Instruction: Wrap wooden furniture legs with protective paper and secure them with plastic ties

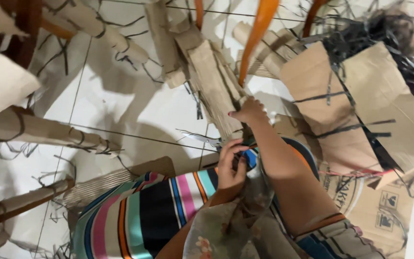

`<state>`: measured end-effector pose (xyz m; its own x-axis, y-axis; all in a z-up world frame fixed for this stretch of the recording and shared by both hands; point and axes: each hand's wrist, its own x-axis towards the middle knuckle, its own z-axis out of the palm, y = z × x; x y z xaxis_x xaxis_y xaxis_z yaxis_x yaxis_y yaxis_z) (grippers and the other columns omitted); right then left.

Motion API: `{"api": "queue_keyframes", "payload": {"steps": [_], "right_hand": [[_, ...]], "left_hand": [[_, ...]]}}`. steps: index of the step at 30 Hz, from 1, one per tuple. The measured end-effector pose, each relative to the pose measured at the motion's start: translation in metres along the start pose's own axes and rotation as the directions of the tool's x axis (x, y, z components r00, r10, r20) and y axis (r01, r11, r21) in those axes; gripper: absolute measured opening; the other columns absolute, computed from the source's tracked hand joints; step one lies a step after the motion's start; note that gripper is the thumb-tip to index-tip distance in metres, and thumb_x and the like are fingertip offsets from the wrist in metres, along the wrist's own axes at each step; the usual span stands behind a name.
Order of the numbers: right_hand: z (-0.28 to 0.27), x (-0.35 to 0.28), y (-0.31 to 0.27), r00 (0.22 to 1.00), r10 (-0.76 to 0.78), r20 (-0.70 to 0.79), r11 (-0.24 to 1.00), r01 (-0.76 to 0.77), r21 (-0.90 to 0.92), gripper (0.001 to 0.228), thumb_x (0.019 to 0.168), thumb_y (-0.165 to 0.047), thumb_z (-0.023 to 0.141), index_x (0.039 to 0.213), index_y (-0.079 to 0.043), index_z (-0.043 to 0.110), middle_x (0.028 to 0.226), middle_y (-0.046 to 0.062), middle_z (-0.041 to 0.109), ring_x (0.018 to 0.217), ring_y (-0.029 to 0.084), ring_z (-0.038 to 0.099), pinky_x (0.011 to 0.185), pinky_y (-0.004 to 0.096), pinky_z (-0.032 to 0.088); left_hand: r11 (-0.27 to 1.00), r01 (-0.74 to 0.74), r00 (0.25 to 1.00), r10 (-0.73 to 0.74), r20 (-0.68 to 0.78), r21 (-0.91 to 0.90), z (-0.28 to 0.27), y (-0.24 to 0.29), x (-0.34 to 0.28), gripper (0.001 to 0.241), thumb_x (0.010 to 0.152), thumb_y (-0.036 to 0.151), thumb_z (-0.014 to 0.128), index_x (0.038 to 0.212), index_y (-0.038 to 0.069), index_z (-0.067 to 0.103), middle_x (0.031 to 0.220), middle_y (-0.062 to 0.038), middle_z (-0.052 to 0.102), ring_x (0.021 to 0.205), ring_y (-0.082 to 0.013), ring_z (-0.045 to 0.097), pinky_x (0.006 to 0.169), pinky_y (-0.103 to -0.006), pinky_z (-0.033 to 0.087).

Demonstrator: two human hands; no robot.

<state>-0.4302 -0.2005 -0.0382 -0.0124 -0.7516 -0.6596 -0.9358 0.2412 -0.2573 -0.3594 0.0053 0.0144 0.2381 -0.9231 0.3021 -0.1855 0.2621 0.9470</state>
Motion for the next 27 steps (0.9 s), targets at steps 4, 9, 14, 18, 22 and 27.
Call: {"api": "queue_keyframes", "payload": {"steps": [4,9,14,18,22,27], "right_hand": [[0.023,0.023,-0.011,0.999,-0.038,0.006,0.998,0.037,0.050,0.124,0.074,-0.064,0.084,0.157,0.007,0.024,0.152,0.037,0.038,0.143,0.051,0.040,0.110,0.063,0.041],[0.022,-0.039,-0.074,0.937,-0.271,0.220,0.936,0.203,0.288,0.134,0.065,-0.058,0.092,0.160,0.008,0.025,0.158,0.040,0.032,0.149,0.050,0.032,0.121,0.055,0.032],[0.057,-0.052,-0.101,0.795,-0.380,0.473,0.925,0.336,0.177,0.121,0.068,-0.067,0.086,0.157,-0.001,0.038,0.158,0.029,0.041,0.149,0.043,0.037,0.122,0.049,0.034],[0.032,-0.065,-0.092,0.786,-0.445,0.430,0.841,0.532,-0.103,0.090,0.085,-0.067,0.068,0.143,0.000,0.055,0.143,0.030,0.058,0.138,0.045,0.052,0.115,0.054,0.044],[-0.002,-0.050,-0.043,0.842,-0.503,0.196,0.855,0.518,-0.031,0.083,0.084,-0.063,0.071,0.144,-0.008,0.054,0.132,0.025,0.067,0.124,0.041,0.064,0.105,0.050,0.053],[-0.038,-0.049,-0.002,0.964,-0.260,-0.047,0.950,0.264,0.166,0.064,0.086,-0.050,0.069,0.139,-0.016,0.059,0.129,0.007,0.071,0.110,0.024,0.071,0.093,0.037,0.053]], "left_hand": [[0.999,0.037,0.997,-0.039,-0.068,-0.028,-0.004,-0.008,-0.002,0.033,0.084,-0.008,0.060,0.111,0.007,0.071,0.127,-0.017,0.065,0.121,-0.0406,0.063,0.106,-0.0517,0.045],[0.987,0.097,0.988,-0.111,-0.104,-0.125,0.008,-0.036,-0.013,0.029,0.085,-0.004,0.052,0.106,0.012,0.065,0.123,-0.013,0.060,0.111,-0.0362,0.062,0.101,-0.0501,0.049],[0.991,0.051,0.978,-0.075,-0.194,-0.126,0.000,-0.041,-0.009,0.032,0.080,-0.008,0.047,0.101,0.011,0.062,0.112,-0.011,0.050,0.101,-0.0316,0.056,0.100,-0.0453,0.047],[0.987,0.032,0.978,-0.064,-0.198,-0.159,0.004,-0.034,-0.014,0.027,0.083,-0.007,0.046,0.095,0.011,0.062,0.108,-0.012,0.050,0.096,-0.0312,0.056,0.094,-0.0410,0.049],[0.983,0.069,0.987,-0.091,-0.131,-0.168,-0.005,-0.014,-0.007,0.024,0.085,-0.007,0.050,0.097,0.010,0.063,0.110,-0.014,0.053,0.095,-0.0366,0.060,0.090,-0.0456,0.052],[0.993,0.028,0.995,-0.038,-0.089,-0.114,-0.008,-0.004,0.002,0.018,0.088,-0.002,0.053,0.099,0.010,0.061,0.110,-0.016,0.054,0.108,-0.0314,0.059,0.100,-0.0402,0.043]]}}
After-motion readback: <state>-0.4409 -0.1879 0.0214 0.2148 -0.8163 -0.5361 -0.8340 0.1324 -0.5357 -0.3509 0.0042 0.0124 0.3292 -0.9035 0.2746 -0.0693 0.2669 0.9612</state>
